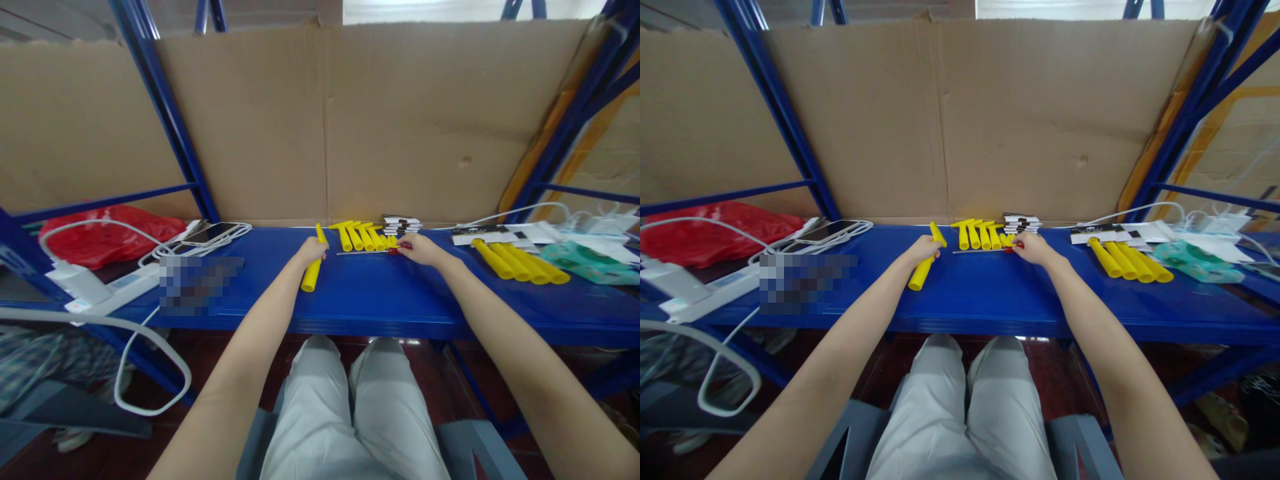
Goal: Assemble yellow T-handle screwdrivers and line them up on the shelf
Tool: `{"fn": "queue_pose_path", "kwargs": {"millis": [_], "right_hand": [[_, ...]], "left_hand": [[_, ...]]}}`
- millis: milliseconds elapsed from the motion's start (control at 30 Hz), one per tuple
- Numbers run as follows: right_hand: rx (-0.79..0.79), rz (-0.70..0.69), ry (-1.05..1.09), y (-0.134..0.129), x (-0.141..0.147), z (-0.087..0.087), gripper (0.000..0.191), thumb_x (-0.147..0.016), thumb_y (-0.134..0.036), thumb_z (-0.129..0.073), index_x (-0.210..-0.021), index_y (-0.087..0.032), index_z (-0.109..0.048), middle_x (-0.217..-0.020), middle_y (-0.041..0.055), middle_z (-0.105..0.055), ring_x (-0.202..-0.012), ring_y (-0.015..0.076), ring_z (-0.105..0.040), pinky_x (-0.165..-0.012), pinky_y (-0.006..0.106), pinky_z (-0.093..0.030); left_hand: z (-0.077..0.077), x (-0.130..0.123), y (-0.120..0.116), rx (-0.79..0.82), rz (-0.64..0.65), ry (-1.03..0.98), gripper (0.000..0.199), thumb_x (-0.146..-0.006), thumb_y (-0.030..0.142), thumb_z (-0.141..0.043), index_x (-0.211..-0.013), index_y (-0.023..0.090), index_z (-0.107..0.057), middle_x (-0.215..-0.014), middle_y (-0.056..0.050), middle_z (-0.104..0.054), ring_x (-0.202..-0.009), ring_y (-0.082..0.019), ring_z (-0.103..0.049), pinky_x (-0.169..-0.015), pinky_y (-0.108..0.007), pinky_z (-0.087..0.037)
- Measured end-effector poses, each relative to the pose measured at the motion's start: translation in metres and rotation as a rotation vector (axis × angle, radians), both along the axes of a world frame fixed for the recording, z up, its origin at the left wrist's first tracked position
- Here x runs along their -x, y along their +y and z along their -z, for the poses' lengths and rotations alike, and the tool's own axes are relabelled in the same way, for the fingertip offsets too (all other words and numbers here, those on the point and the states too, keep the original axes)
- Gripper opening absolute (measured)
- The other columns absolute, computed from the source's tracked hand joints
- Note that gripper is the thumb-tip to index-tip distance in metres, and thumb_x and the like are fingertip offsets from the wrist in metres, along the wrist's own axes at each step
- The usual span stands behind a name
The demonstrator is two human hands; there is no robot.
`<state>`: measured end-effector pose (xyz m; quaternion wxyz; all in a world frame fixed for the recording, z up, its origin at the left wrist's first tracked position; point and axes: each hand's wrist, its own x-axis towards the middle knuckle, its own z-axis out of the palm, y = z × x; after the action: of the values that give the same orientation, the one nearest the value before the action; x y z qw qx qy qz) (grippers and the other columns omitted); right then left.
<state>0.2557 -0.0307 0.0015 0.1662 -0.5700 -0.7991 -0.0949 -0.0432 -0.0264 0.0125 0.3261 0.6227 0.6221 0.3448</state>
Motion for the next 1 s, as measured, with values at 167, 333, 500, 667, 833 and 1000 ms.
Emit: {"fn": "queue_pose_path", "kwargs": {"millis": [167,333,500,667,833,1000], "right_hand": [[0.035,-0.034,-0.022,0.004,-0.002,0.004,0.023,-0.081,-0.025,-0.056,-0.097,-0.019,-0.071,-0.102,0.0093,-0.072,-0.094,0.0241,-0.065,-0.084,0.035,-0.049],[0.036,-0.127,-0.027,0.009,-0.007,0.004,0.021,-0.077,-0.027,-0.061,-0.093,-0.02,-0.073,-0.096,0.0072,-0.073,-0.088,0.0221,-0.065,-0.079,0.031,-0.049],[0.121,-0.086,-0.074,0.006,-0.004,0.001,0.017,-0.078,-0.027,-0.062,-0.085,-0.019,-0.074,-0.086,0.0071,-0.073,-0.079,0.0213,-0.065,-0.07,0.028,-0.048],[0.169,-0.041,-0.012,0.0,-0.001,0.0,0.01,-0.075,-0.022,-0.065,-0.081,-0.019,-0.072,-0.087,0.0067,-0.073,-0.081,0.0209,-0.065,-0.071,0.027,-0.047],[0.164,-0.061,0.043,-0.002,0.0,0.003,0.008,-0.077,-0.02,-0.061,-0.081,-0.018,-0.068,-0.084,0.0073,-0.071,-0.076,0.0197,-0.064,-0.069,0.027,-0.047],[0.051,-0.044,0.123,-0.002,-0.001,0.0,0.01,-0.078,-0.022,-0.059,-0.085,-0.018,-0.064,-0.084,0.0073,-0.07,-0.074,0.0193,-0.062,-0.067,0.029,-0.047]], "left_hand": [[-0.003,0.0,-0.003,0.014,0.0,-0.002,0.016,-0.079,0.008,-0.051,-0.065,0.012,-0.057,-0.04,0.003,-0.047,-0.035,-0.009,-0.041,-0.042,-0.021,-0.032],[-0.003,0.0,-0.003,0.022,0.002,0.01,0.014,-0.079,0.008,-0.051,-0.068,0.011,-0.06,-0.039,0.003,-0.047,-0.036,-0.01,-0.043,-0.044,-0.021,-0.033],[-0.003,-0.001,-0.004,0.018,0.009,-0.004,0.014,-0.079,0.009,-0.05,-0.068,0.011,-0.059,-0.04,0.003,-0.048,-0.035,-0.01,-0.042,-0.043,-0.021,-0.032],[-0.003,-0.001,-0.004,0.021,0.005,0.008,0.015,-0.078,0.008,-0.05,-0.066,0.011,-0.059,-0.04,0.003,-0.048,-0.035,-0.009,-0.041,-0.042,-0.021,-0.032],[-0.004,-0.001,-0.004,-0.012,0.015,-0.041,0.014,-0.079,0.009,-0.05,-0.067,0.012,-0.057,-0.04,0.003,-0.048,-0.034,-0.009,-0.04,-0.041,-0.021,-0.03],[-0.009,-0.002,-0.007,-0.074,0.014,-0.191,0.012,-0.082,0.01,-0.046,-0.079,0.012,-0.057,-0.042,0.005,-0.048,-0.035,-0.008,-0.041,-0.042,-0.02,-0.032]]}}
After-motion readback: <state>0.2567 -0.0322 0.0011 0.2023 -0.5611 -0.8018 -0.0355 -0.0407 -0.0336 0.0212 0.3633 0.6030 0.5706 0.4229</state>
